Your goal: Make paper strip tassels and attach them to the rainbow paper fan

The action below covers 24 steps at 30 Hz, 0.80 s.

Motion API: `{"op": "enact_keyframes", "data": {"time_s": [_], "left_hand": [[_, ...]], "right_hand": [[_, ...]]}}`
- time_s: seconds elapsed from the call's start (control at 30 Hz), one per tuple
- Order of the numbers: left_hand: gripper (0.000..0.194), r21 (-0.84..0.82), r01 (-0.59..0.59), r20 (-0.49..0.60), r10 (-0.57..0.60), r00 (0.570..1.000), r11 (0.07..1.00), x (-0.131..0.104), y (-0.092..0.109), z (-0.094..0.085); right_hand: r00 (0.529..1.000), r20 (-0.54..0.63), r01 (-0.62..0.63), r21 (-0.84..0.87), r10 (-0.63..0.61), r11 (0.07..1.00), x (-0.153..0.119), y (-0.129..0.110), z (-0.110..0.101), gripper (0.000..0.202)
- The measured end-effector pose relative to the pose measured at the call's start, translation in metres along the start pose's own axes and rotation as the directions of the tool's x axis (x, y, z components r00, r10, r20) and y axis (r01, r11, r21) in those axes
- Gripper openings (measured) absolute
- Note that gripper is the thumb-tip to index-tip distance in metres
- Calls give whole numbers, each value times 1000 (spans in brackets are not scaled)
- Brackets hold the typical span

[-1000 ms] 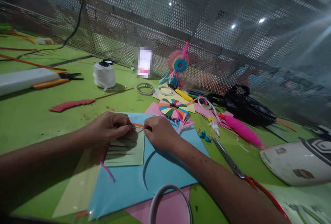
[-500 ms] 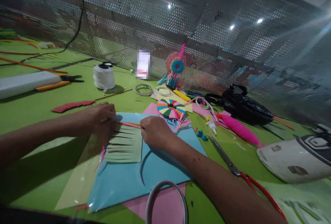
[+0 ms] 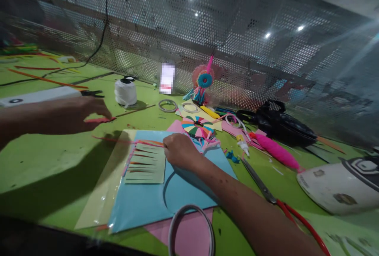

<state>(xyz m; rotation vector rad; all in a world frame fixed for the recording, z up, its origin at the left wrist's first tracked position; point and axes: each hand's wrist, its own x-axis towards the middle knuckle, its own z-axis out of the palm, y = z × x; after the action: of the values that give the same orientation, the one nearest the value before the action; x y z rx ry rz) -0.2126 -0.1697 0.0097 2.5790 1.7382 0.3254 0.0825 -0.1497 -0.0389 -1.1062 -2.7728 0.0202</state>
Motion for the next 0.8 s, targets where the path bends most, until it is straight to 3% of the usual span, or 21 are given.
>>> {"op": "enact_keyframes", "data": {"time_s": [0.07,0.17,0.27,0.43,0.67,0.8], "left_hand": [[34,11,-83,-125,84,989,996,10,27,-2],[26,-126,-248,-30,246,969,960,31,74,16],[21,-78,-215,39,218,975,974,44,100,47],[20,-114,-150,-8,150,989,982,46,94,75],[16,-208,-54,63,69,996,977,50,88,78],[14,-202,-85,77,103,992,976,50,88,78]], "right_hand": [[1000,-2,2,-4,-2,1000,0,-1,-1,15],[1000,0,-16,-15,16,1000,0,-2,-3,16],[999,10,-39,-16,40,999,-1,-3,-4,17],[998,-9,-64,92,65,994,-2,0,-2,15],[992,-54,-90,301,111,949,-2,8,0,8],[983,4,-174,371,186,912,4,12,0,4]]}}
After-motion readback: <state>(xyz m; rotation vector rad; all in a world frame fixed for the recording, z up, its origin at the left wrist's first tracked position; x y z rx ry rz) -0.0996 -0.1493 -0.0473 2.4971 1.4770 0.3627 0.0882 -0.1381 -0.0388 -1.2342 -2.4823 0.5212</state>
